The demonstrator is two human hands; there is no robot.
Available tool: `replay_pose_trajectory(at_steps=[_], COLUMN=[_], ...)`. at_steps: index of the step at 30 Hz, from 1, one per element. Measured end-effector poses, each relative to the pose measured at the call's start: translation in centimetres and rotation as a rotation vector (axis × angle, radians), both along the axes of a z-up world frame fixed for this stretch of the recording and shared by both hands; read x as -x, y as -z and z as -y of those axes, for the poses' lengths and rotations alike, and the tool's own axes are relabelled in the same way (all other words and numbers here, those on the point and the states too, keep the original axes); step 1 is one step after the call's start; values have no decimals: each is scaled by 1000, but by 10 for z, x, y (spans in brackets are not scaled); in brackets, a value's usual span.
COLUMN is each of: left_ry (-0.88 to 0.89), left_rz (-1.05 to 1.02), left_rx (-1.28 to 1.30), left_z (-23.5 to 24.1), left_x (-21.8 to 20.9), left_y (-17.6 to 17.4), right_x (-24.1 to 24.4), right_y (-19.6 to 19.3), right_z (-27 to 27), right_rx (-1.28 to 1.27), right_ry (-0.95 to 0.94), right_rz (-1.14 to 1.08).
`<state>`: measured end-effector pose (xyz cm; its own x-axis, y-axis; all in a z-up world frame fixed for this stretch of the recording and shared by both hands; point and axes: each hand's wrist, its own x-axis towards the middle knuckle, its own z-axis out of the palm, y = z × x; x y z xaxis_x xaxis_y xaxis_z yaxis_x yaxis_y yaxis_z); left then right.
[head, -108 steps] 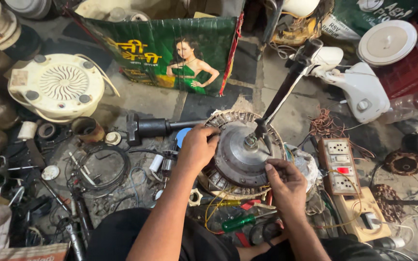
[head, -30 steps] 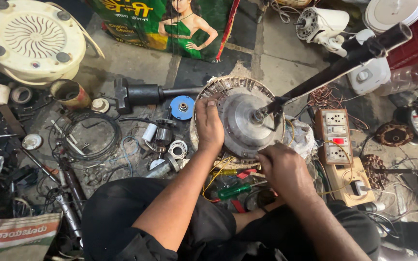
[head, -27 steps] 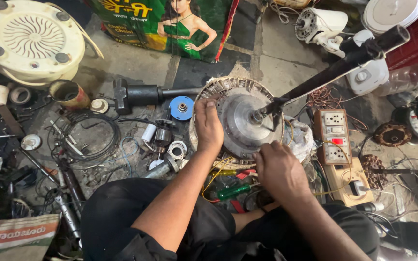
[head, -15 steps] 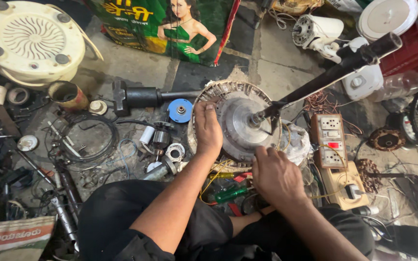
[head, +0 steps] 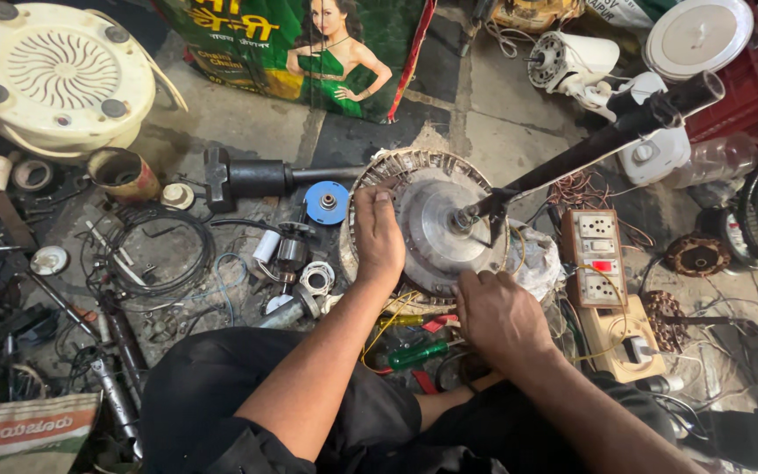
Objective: The person sits on the floor and works on a disassembled electric motor stator. They use a screwdriver to adjust components, then use pliers to manipulate wires and parts on the stator.
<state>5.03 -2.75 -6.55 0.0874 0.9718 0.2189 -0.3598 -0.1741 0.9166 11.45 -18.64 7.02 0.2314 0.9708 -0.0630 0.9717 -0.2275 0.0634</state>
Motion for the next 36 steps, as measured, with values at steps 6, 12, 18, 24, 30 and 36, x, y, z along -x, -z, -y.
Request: replay_pose_trajectory(at_steps=[6, 12, 18, 24, 30, 36], left_ry=[29, 12, -27, 1, 49, 220], left_rz=[-18, -10, -42, -20, 0, 394], left_rx=[79, 16, -3, 38, -78, 449], left_z=[0, -1, 2, 4, 4, -6], left_x=[1, -3, -3, -2, 1, 4], left_y=[-1, 4, 6, -1, -5, -3], right_x=[3, -10, -9, 1, 21, 21], right_y=[-6, -13, 0, -13, -44, -31], right_z=[-1, 4, 0, 4, -46, -120], right_rx=[117, -3, 40, 31, -568, -401], right_ry=[171, -278, 17, 160, -237, -183], right_rz=[-105, 153, -117, -157, -478, -372])
